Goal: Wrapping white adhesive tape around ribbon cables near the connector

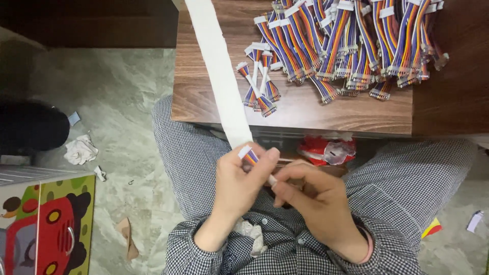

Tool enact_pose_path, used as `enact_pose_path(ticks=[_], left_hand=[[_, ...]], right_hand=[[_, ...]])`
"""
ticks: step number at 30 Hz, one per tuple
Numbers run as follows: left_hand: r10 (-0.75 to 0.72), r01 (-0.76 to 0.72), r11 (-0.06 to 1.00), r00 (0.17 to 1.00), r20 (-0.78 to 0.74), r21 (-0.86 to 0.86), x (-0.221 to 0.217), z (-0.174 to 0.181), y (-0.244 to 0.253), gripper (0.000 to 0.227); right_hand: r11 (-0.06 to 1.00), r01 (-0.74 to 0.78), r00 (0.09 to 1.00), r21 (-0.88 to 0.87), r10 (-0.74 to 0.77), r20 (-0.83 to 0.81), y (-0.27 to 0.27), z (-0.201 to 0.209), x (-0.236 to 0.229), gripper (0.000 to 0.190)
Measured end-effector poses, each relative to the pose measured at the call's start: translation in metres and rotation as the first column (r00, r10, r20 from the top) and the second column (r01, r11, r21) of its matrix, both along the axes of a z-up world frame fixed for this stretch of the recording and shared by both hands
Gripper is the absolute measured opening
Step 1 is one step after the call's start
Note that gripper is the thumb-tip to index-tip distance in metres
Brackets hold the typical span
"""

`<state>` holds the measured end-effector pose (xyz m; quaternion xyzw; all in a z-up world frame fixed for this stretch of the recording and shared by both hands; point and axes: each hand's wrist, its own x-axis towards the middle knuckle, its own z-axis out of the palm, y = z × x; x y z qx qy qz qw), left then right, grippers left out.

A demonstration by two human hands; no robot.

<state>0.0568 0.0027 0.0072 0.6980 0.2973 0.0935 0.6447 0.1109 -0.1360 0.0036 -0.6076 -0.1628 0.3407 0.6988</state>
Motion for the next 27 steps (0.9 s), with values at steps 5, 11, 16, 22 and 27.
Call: enact_pose_path(ticks=[5, 11, 16, 22, 27], left_hand=[[-0.225, 0.22, 0.92, 0.974, 0.022, -0.326, -0.006, -0.003, 0.028, 0.037], [-0.588, 0.545, 0.503, 0.785, 0.196, -0.671, -0.004, 0.011, 0.049, 0.031], [-0.658, 0.611, 0.617, 0.746, 0.102, -0.497, 0.009, 0.037, 0.048, 0.014], [-0.679, 0.64, 0.716, 0.731, 0.067, 0.278, 0.014, 0.066, 0.033, 0.003], [-0.734, 0.598, 0.652, 0.65, 0.194, 0.466, 0.009, 0.068, 0.029, 0.003]], right_hand=[[0.997, 0.059, 0.972, -0.052, -0.045, 0.229, -0.009, 0.003, 0.016, 0.016], [0.982, 0.082, 0.818, -0.172, 0.033, 0.575, -0.016, 0.02, 0.017, 0.014], [0.976, 0.021, 0.778, -0.219, 0.122, 0.616, -0.024, 0.025, 0.016, 0.014], [0.993, 0.036, 0.879, -0.113, 0.023, 0.477, -0.026, 0.025, 0.024, 0.02], [0.921, -0.307, 0.92, -0.241, 0.352, 0.171, -0.025, 0.047, 0.045, 0.015]])
